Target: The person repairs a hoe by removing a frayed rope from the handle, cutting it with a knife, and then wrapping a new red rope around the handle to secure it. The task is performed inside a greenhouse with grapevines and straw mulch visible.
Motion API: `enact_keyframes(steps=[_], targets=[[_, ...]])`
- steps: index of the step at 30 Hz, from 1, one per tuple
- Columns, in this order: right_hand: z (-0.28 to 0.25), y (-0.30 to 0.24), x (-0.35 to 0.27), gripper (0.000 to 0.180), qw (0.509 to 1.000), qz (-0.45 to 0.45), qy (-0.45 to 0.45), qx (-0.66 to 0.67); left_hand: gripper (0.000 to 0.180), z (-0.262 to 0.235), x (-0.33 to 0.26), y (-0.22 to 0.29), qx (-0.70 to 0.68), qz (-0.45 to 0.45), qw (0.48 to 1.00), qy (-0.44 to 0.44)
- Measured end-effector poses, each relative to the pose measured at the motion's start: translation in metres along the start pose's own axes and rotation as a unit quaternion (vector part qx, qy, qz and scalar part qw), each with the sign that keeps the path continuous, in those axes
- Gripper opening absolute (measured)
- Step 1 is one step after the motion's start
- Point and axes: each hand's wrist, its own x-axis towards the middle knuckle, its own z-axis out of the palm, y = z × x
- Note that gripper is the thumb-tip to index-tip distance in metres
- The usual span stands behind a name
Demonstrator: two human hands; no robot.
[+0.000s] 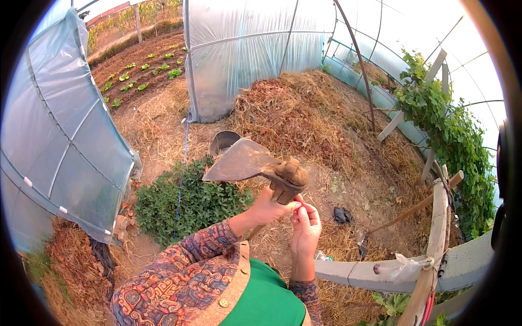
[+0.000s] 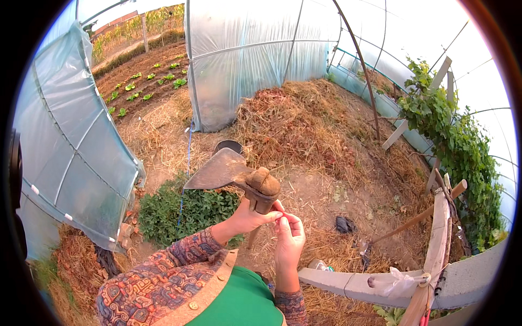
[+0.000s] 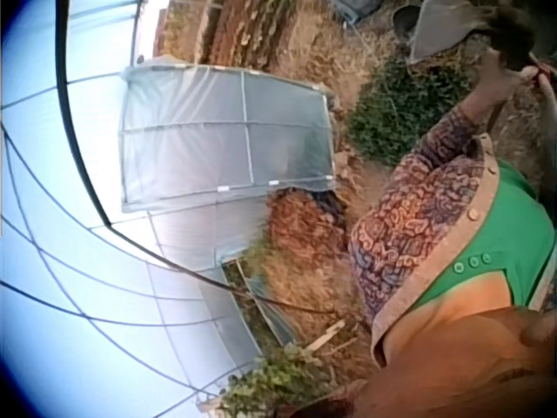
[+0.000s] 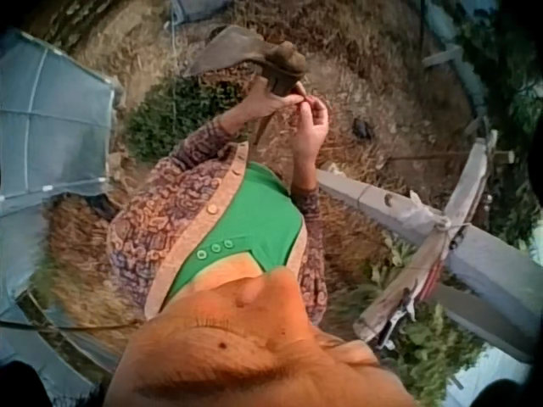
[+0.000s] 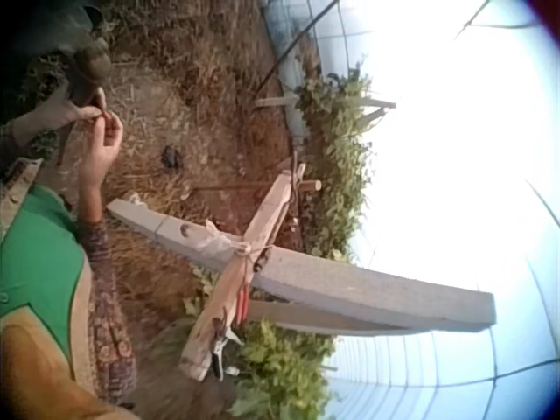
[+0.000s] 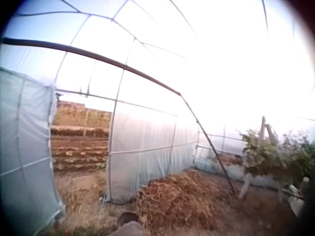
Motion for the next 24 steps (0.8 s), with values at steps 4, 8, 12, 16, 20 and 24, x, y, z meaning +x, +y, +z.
enact_keyframes(steps=[4,8,12,16,20,24], targets=[[0.005,-0.007,0.001,0.013,1.000,-0.013,0.018,0.006,0.025,0.003,0.000,-0.005,-0.022,0.007,1.000,0.001],[0.002,-0.024,0.000,0.010,0.991,-0.091,0.054,-0.077,0.049,-0.003,-0.001,-0.012,-0.005,0.019,0.998,-0.051],[0.010,-0.046,-0.003,0.011,0.981,-0.170,0.040,-0.089,0.060,-0.005,0.002,-0.020,-0.177,-0.004,0.975,-0.132],[0.013,-0.067,-0.003,0.015,0.961,-0.236,0.009,-0.142,0.065,0.000,0.001,-0.015,-0.209,0.011,0.963,-0.168],[0.027,-0.090,-0.002,0.012,0.917,-0.334,-0.011,-0.220,0.070,-0.008,0.005,-0.038,-0.200,-0.014,0.955,-0.220],[0.050,-0.102,-0.001,0.011,0.910,-0.339,-0.006,-0.238,0.067,-0.004,0.008,-0.044,-0.228,-0.014,0.941,-0.248]])
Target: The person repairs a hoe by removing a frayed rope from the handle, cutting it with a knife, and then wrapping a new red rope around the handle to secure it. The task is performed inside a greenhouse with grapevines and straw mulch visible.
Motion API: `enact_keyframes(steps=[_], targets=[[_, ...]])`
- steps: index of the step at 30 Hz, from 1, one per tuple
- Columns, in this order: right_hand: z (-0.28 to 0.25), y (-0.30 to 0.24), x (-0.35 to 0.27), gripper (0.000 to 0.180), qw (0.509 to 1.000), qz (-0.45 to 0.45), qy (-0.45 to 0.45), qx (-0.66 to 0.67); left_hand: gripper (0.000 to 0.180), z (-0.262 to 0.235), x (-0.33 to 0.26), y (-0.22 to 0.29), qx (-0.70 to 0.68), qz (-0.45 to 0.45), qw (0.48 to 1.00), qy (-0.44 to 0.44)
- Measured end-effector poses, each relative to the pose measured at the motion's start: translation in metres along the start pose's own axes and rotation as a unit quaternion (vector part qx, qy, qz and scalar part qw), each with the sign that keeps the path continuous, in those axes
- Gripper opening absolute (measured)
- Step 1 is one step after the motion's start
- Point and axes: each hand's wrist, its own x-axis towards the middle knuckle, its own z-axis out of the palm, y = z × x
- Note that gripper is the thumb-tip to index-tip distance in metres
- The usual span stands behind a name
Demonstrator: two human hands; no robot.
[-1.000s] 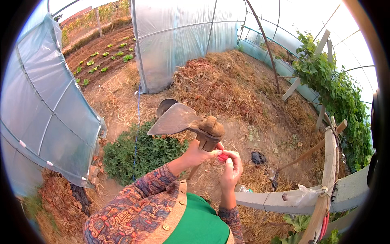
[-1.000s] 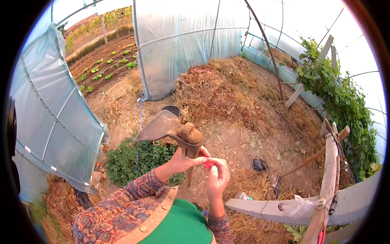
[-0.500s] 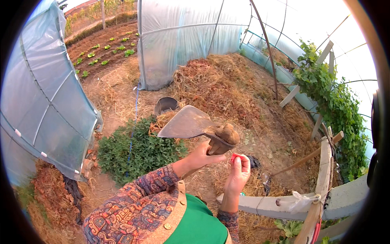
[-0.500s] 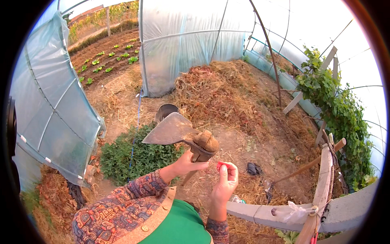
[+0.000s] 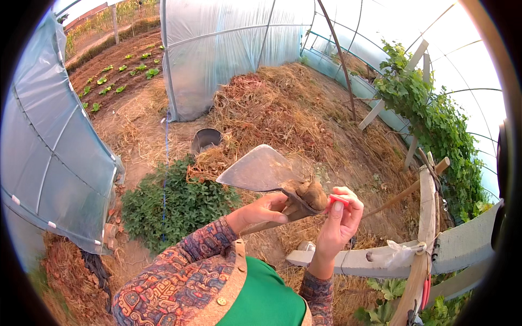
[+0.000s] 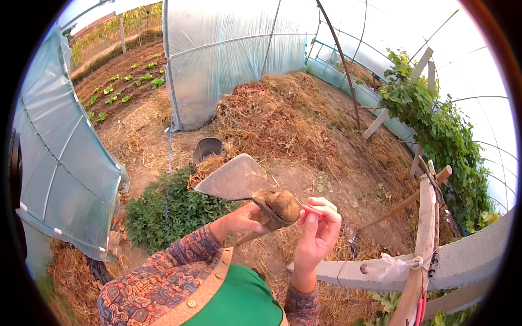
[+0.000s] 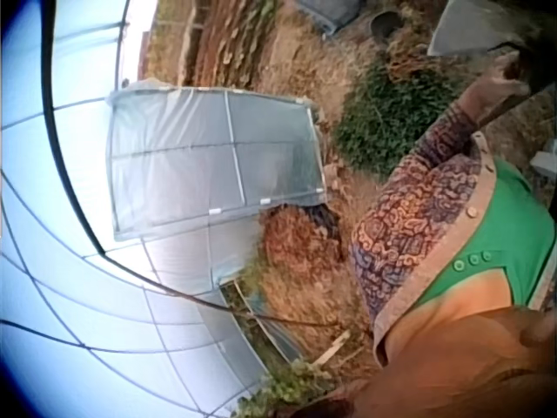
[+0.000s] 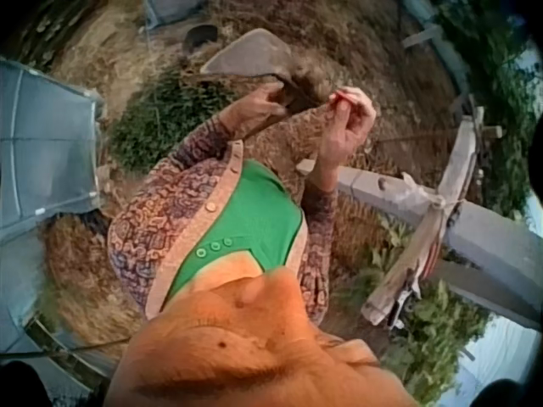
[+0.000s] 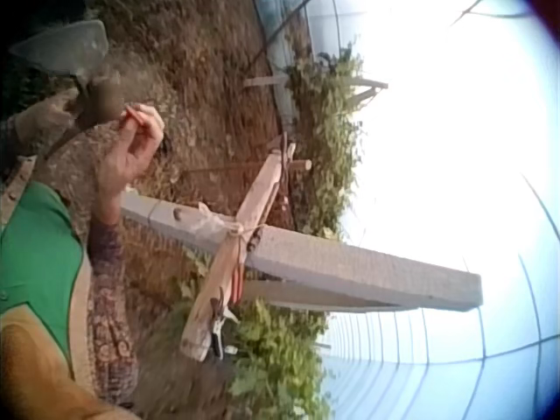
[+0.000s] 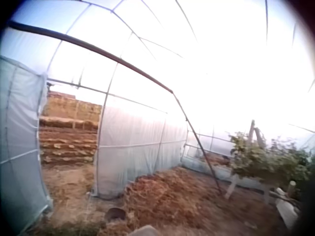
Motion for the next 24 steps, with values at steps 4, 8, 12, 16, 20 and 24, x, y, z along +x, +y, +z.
enact_keyframes(steps=[4,8,12,16,20,24], targets=[[0.000,0.002,-0.002,0.010,0.999,-0.016,-0.009,-0.027,0.076,-0.004,0.000,-0.008,-0.016,-0.019,1.000,-0.010],[-0.003,-0.002,-0.005,0.009,0.998,-0.025,-0.015,-0.051,0.073,0.008,0.000,0.007,-0.031,-0.045,0.998,-0.005],[-0.003,-0.006,-0.001,0.008,0.996,-0.036,-0.027,-0.075,0.054,0.011,0.001,0.003,-0.067,-0.005,0.998,0.020],[-0.013,-0.012,0.011,0.008,0.990,-0.065,-0.053,-0.114,0.052,0.018,0.004,0.000,-0.039,0.016,0.998,0.056],[-0.015,-0.018,0.022,0.010,0.980,-0.090,-0.083,-0.159,0.051,0.024,-0.003,-0.023,-0.009,-0.018,0.987,0.157],[-0.009,-0.017,0.023,0.010,0.984,-0.061,-0.073,-0.150,0.050,0.042,-0.001,-0.010,0.070,-0.065,0.991,0.098]])
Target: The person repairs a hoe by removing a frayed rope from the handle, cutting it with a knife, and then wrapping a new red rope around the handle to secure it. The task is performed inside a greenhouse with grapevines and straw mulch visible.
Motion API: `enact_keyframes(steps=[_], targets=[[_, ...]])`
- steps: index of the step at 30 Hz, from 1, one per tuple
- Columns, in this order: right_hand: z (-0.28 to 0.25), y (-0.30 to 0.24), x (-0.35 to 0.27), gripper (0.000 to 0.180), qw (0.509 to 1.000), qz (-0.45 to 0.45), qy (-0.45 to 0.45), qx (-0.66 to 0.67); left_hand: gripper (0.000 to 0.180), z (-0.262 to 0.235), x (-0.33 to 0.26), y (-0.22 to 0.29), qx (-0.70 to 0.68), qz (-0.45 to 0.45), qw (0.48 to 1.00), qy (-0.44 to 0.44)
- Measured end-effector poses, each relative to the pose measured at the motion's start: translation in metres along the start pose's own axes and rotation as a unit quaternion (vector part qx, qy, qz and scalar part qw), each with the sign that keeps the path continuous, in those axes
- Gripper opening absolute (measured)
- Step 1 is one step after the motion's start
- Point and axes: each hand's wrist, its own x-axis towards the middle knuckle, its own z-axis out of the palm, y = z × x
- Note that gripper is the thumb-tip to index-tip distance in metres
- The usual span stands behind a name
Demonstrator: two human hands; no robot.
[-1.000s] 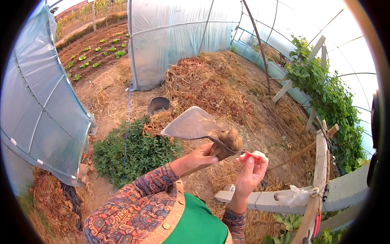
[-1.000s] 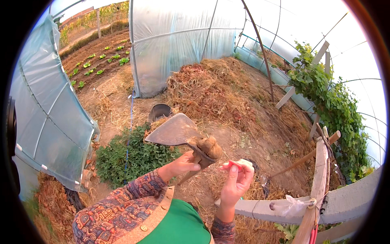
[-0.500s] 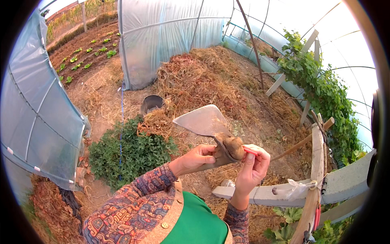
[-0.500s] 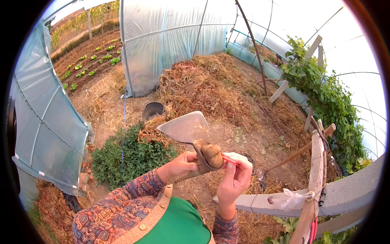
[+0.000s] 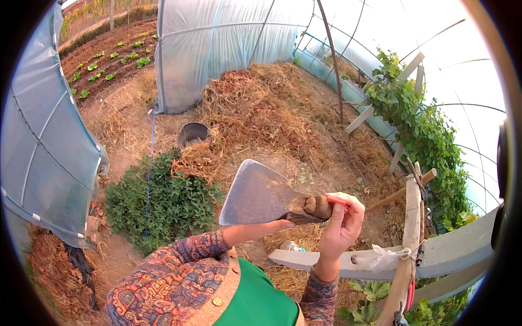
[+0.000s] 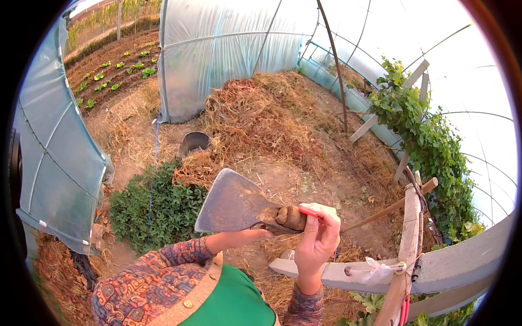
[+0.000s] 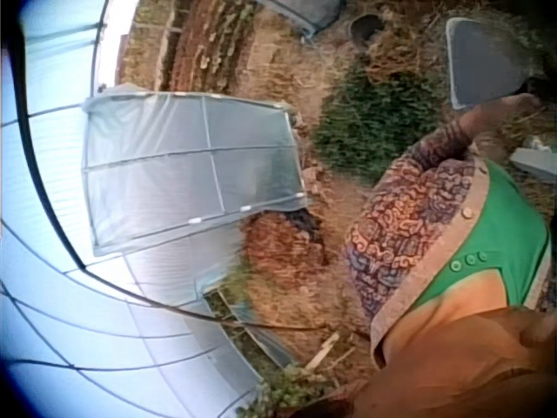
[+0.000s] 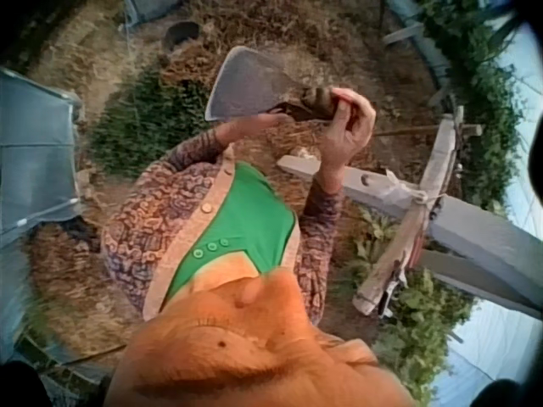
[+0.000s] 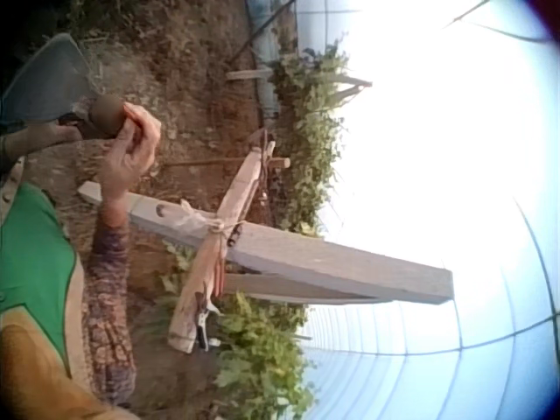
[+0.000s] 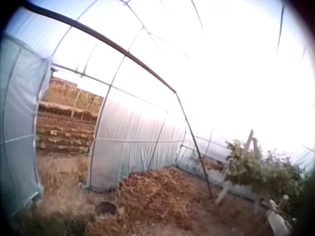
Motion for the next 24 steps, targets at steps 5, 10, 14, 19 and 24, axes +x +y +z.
enact_keyframes(steps=[5,10,14,19,24], targets=[[-0.002,-0.003,-0.002,0.009,0.997,-0.041,-0.023,-0.061,0.048,0.016,-0.001,0.001,-0.077,-0.006,0.993,-0.089],[-0.003,-0.003,-0.005,0.008,0.992,-0.084,-0.042,-0.081,0.046,0.027,-0.007,0.017,-0.116,0.024,0.987,-0.112],[-0.003,-0.006,-0.003,0.008,0.993,-0.083,-0.042,-0.078,0.045,0.030,-0.011,0.023,-0.132,0.041,0.984,-0.111],[-0.001,-0.005,-0.005,0.009,0.997,-0.050,-0.029,-0.057,0.043,0.029,-0.013,0.030,-0.138,0.070,0.985,-0.071],[-0.003,-0.008,0.004,0.012,0.996,-0.074,-0.048,-0.030,0.041,0.009,-0.016,0.009,-0.124,0.081,0.985,0.087]])
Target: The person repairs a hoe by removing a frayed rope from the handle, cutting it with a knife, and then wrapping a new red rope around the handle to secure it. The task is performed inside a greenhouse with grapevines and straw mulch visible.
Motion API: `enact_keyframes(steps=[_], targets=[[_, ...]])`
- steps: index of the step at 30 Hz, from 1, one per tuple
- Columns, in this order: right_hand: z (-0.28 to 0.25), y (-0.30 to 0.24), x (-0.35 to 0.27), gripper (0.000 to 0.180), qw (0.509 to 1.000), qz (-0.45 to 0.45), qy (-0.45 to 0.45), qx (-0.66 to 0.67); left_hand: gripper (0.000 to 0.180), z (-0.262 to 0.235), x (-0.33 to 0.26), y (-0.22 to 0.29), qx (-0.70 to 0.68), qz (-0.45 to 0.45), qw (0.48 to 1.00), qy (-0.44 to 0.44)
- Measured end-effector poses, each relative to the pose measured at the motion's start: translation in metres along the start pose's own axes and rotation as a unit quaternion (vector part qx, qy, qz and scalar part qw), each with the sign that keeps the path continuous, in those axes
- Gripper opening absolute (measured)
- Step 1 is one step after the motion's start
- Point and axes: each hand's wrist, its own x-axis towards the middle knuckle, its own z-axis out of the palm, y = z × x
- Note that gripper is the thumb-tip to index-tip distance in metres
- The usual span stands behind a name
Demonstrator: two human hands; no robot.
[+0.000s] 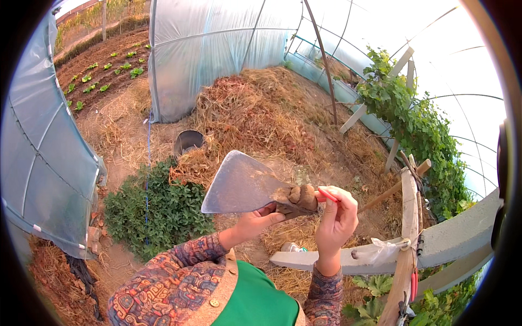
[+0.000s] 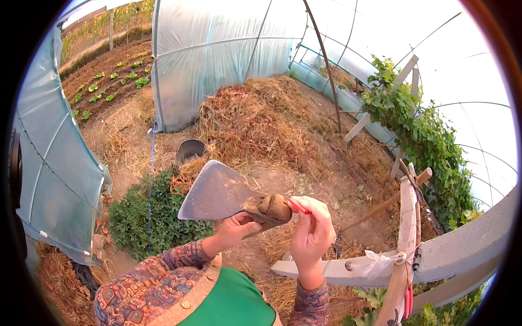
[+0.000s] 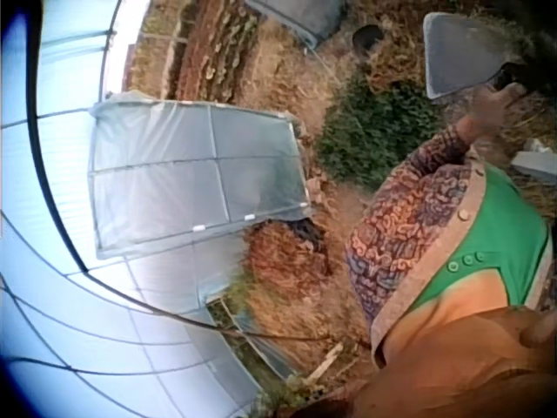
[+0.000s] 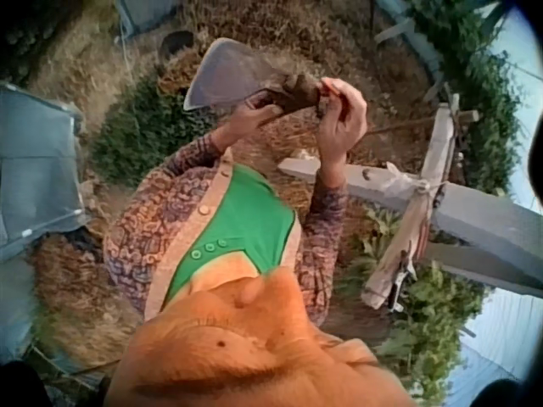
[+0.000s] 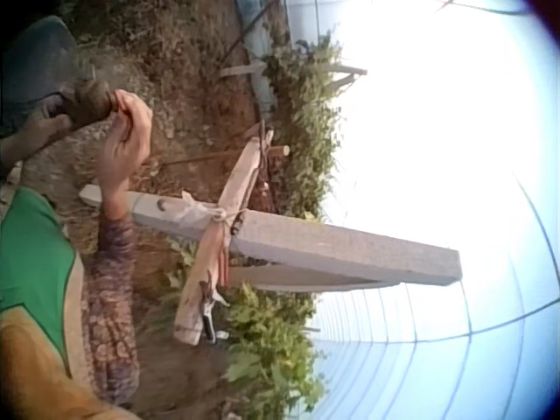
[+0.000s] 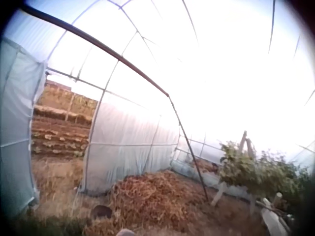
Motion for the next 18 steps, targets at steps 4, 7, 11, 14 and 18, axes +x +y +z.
enact_keyframes(steps=[4,7,11,14,18], targets=[[-0.007,-0.003,0.012,0.018,0.997,-0.034,-0.026,-0.058,0.043,-0.012,0.009,0.003,0.023,0.075,0.994,-0.079],[-0.011,-0.011,0.020,0.020,0.993,-0.050,-0.055,-0.088,0.043,-0.008,0.012,0.003,-0.003,0.075,0.994,-0.080],[-0.016,-0.021,0.025,0.023,0.985,-0.075,-0.076,-0.132,0.045,-0.013,0.012,0.002,-0.019,0.060,0.994,-0.093],[-0.020,-0.024,0.021,0.024,0.984,-0.073,-0.083,-0.140,0.047,-0.014,0.014,0.000,-0.031,0.064,0.992,-0.105],[-0.023,-0.020,0.017,0.022,0.983,-0.067,-0.099,-0.139,0.049,-0.009,0.017,0.003,-0.055,0.052,0.991,-0.110]])
